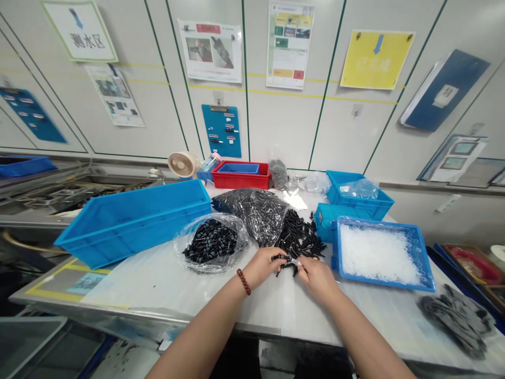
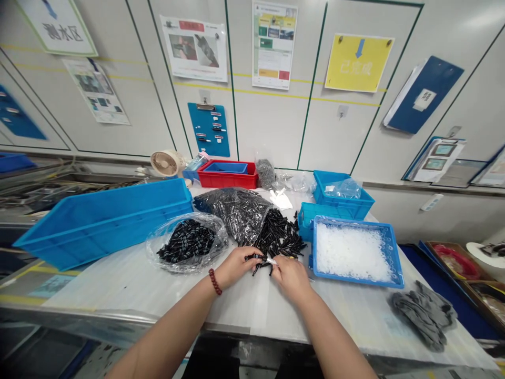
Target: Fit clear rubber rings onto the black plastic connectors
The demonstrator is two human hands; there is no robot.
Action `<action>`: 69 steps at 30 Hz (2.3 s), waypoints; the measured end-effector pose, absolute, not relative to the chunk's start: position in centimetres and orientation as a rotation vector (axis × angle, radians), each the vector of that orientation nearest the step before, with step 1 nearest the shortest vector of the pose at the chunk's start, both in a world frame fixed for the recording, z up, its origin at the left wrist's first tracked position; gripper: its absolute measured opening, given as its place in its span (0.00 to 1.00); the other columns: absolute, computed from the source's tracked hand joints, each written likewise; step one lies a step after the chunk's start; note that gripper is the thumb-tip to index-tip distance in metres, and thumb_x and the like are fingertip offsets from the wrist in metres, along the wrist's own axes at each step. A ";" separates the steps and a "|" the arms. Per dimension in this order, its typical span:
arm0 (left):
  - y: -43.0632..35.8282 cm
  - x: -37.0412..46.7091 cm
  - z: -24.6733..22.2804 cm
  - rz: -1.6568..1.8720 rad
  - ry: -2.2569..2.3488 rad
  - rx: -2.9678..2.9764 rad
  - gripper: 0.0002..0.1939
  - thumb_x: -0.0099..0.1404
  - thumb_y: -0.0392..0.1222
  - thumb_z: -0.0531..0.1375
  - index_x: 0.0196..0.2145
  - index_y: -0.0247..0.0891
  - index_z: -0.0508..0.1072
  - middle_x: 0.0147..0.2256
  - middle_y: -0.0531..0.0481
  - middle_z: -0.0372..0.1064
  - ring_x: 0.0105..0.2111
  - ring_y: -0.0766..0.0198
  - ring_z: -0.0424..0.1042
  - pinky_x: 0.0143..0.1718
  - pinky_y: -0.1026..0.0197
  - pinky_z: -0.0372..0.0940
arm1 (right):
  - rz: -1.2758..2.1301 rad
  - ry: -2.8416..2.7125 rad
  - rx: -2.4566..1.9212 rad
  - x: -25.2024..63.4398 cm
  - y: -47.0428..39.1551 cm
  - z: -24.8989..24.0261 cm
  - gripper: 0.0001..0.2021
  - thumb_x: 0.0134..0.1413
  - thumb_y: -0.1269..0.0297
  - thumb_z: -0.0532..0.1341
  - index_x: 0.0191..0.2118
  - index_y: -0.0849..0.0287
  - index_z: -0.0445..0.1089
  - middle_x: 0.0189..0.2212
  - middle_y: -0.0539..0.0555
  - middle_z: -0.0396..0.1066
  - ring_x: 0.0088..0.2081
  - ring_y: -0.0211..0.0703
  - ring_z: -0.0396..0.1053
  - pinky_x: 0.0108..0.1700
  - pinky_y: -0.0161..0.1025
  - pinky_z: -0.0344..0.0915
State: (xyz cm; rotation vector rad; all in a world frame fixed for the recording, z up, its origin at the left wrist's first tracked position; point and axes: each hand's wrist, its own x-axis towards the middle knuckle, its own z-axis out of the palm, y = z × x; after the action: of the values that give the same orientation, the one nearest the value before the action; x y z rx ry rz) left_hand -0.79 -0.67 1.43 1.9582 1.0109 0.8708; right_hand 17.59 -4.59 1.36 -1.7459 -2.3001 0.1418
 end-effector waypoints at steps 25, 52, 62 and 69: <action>-0.7 -0.8 1.2 0.742 0.964 1.947 0.09 0.58 0.37 0.56 0.33 0.33 0.75 0.19 0.53 0.68 0.21 0.67 0.66 0.30 0.66 0.64 | 0.188 -2.342 -1.689 17.1 -4.9 1.6 0.10 0.54 0.71 0.50 0.34 0.57 0.68 0.31 0.51 0.71 0.34 0.38 0.65 0.32 0.33 0.48; -0.9 -0.6 1.1 0.776 0.940 1.919 0.10 0.56 0.39 0.58 0.34 0.33 0.76 0.23 0.50 0.71 0.20 0.68 0.66 0.28 0.65 0.64 | 0.019 -2.245 -1.943 17.0 -4.8 1.4 0.14 0.56 0.56 0.52 0.28 0.57 0.70 0.26 0.53 0.73 0.30 0.40 0.68 0.27 0.34 0.47; 0.2 -1.9 1.7 0.964 1.152 1.668 0.16 0.52 0.52 0.62 0.29 0.34 0.69 0.19 0.57 0.60 0.18 0.71 0.59 0.21 0.68 0.55 | 0.010 -2.120 -1.927 17.8 -4.2 1.3 0.12 0.60 0.63 0.48 0.35 0.57 0.67 0.30 0.52 0.72 0.33 0.40 0.68 0.29 0.34 0.49; -1.8 0.0 1.6 0.358 1.501 2.451 0.11 0.63 0.47 0.51 0.30 0.38 0.68 0.32 0.47 0.70 0.34 0.58 0.69 0.33 0.62 0.59 | 0.128 -2.133 -1.914 17.2 -4.7 1.4 0.11 0.60 0.60 0.50 0.38 0.54 0.68 0.35 0.51 0.73 0.35 0.39 0.69 0.32 0.32 0.54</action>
State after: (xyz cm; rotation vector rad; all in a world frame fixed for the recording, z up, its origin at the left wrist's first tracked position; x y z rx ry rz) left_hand 0.05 -1.79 1.60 2.4511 1.5012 0.3579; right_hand 17.17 -4.66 1.38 -1.9136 -2.1333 0.1284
